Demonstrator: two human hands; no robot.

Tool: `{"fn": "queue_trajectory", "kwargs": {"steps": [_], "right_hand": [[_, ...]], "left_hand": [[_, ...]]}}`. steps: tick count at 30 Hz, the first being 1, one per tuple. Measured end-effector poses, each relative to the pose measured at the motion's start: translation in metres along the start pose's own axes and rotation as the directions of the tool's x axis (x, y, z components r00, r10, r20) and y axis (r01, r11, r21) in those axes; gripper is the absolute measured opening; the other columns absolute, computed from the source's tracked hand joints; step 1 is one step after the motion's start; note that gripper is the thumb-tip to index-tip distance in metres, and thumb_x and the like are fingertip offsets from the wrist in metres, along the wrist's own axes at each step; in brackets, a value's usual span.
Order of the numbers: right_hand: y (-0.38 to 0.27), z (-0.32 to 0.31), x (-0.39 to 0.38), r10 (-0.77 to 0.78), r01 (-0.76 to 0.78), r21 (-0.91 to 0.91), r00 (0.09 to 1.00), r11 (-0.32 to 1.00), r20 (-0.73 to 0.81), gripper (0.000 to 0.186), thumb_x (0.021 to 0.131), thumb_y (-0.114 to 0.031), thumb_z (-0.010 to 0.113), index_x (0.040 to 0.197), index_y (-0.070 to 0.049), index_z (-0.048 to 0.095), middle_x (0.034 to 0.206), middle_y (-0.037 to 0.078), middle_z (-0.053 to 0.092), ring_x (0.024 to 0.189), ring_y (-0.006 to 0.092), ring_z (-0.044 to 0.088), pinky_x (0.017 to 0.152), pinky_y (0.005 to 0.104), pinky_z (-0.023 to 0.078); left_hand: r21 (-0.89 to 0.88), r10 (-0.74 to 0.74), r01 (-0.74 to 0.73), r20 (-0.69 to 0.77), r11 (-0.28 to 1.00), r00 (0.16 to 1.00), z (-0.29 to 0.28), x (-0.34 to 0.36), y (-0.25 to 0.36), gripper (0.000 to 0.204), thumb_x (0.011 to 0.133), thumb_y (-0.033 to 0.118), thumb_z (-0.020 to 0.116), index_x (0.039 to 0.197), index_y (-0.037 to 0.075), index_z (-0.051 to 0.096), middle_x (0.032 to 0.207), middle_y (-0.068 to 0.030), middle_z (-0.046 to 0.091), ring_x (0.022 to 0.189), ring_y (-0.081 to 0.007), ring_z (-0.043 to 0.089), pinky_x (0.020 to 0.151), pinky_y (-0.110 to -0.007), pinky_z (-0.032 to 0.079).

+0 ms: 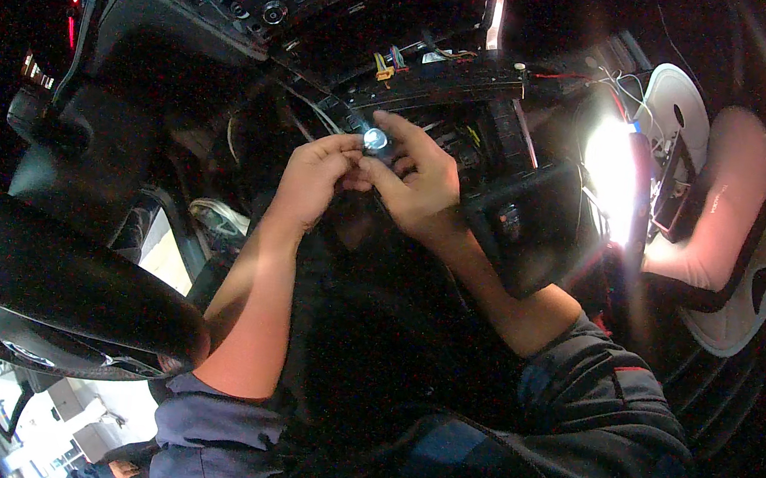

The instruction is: The person sits in the driver's seat of a car and works on the center console area. They receive a small cylindrical object from another person, then use a flashlight and a screwdriver to manipulate components and wires inside the dashboard.

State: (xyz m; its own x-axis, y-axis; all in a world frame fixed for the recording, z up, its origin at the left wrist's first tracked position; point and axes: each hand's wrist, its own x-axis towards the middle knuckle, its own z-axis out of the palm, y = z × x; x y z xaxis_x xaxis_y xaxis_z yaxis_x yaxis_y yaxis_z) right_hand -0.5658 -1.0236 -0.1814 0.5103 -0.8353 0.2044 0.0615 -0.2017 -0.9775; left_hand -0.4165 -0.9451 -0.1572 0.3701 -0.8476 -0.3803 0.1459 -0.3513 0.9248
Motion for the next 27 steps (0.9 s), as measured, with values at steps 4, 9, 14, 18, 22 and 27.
{"fn": "queue_trajectory", "kwargs": {"steps": [4, 9, 14, 18, 22, 27], "right_hand": [[0.000, -0.001, 0.000, 0.076, -0.074, -0.062, 0.997, 0.995, 0.032, 0.041, 0.080, -0.010, 0.080, 0.118, -0.001, 0.068, 0.093, 0.007, 0.069, 0.071, 0.0100, 0.060, 0.061, 0.0252, 0.049], [0.002, -0.003, 0.002, 0.023, -0.016, -0.083, 0.996, 0.996, 0.082, 0.035, 0.077, -0.011, 0.081, 0.108, 0.000, 0.070, 0.087, 0.007, 0.068, 0.063, 0.0114, 0.055, 0.056, 0.0268, 0.044], [0.006, -0.007, 0.005, -0.063, 0.079, -0.113, 0.988, 0.990, 0.141, 0.032, 0.078, -0.011, 0.079, 0.107, -0.002, 0.070, 0.087, 0.007, 0.067, 0.061, 0.0122, 0.053, 0.055, 0.0278, 0.043], [0.006, -0.008, 0.007, -0.074, 0.092, -0.113, 0.985, 0.989, 0.157, 0.032, 0.078, -0.010, 0.079, 0.107, -0.001, 0.070, 0.088, 0.008, 0.067, 0.064, 0.0129, 0.055, 0.057, 0.0284, 0.044], [0.005, -0.007, 0.011, -0.223, 0.230, -0.032, 0.964, 0.973, 0.144, 0.030, 0.079, -0.008, 0.078, 0.108, -0.001, 0.070, 0.093, 0.009, 0.067, 0.075, 0.0144, 0.059, 0.064, 0.0277, 0.046], [0.009, -0.010, 0.009, -0.249, 0.234, 0.088, 0.941, 0.968, 0.230, 0.031, 0.080, -0.001, 0.075, 0.110, 0.000, 0.067, 0.106, 0.009, 0.065, 0.086, 0.0153, 0.062, 0.069, 0.0274, 0.048]], "left_hand": [[-0.232, -0.109, 0.100, -0.025, 0.967, 0.994, -0.001, -0.001, -0.001, 0.037, 0.103, 0.029, 0.054, 0.112, -0.005, 0.067, 0.092, -0.0106, 0.069, 0.079, -0.0190, 0.068, 0.072, -0.032, 0.060], [-0.264, -0.105, 0.095, -0.024, 0.960, 0.994, 0.000, -0.002, -0.003, 0.041, 0.104, 0.036, 0.053, 0.103, -0.002, 0.068, 0.088, -0.0102, 0.068, 0.075, -0.0189, 0.067, 0.071, -0.032, 0.060], [-0.275, -0.076, 0.061, -0.043, 0.959, 0.996, -0.001, 0.000, -0.009, 0.041, 0.104, 0.036, 0.053, 0.101, -0.002, 0.068, 0.088, -0.0098, 0.068, 0.074, -0.0190, 0.067, 0.070, -0.033, 0.059], [-0.215, -0.116, 0.105, -0.040, 0.971, 0.992, 0.001, -0.003, -0.006, 0.043, 0.105, 0.039, 0.052, 0.103, -0.001, 0.068, 0.090, -0.0105, 0.069, 0.076, -0.0198, 0.067, 0.072, -0.033, 0.059], [-0.206, -0.165, 0.163, 0.010, 0.965, 0.986, 0.000, -0.006, 0.000, 0.053, 0.107, 0.044, 0.045, 0.121, -0.004, 0.064, 0.101, -0.0123, 0.070, 0.085, -0.0199, 0.069, 0.077, -0.033, 0.059], [-0.195, -0.052, 0.061, 0.047, 0.979, 0.998, -0.008, -0.011, 0.000, 0.050, 0.108, 0.040, 0.043, 0.127, -0.004, 0.061, 0.115, -0.0136, 0.069, 0.100, -0.0213, 0.069, 0.084, -0.035, 0.058]]}}
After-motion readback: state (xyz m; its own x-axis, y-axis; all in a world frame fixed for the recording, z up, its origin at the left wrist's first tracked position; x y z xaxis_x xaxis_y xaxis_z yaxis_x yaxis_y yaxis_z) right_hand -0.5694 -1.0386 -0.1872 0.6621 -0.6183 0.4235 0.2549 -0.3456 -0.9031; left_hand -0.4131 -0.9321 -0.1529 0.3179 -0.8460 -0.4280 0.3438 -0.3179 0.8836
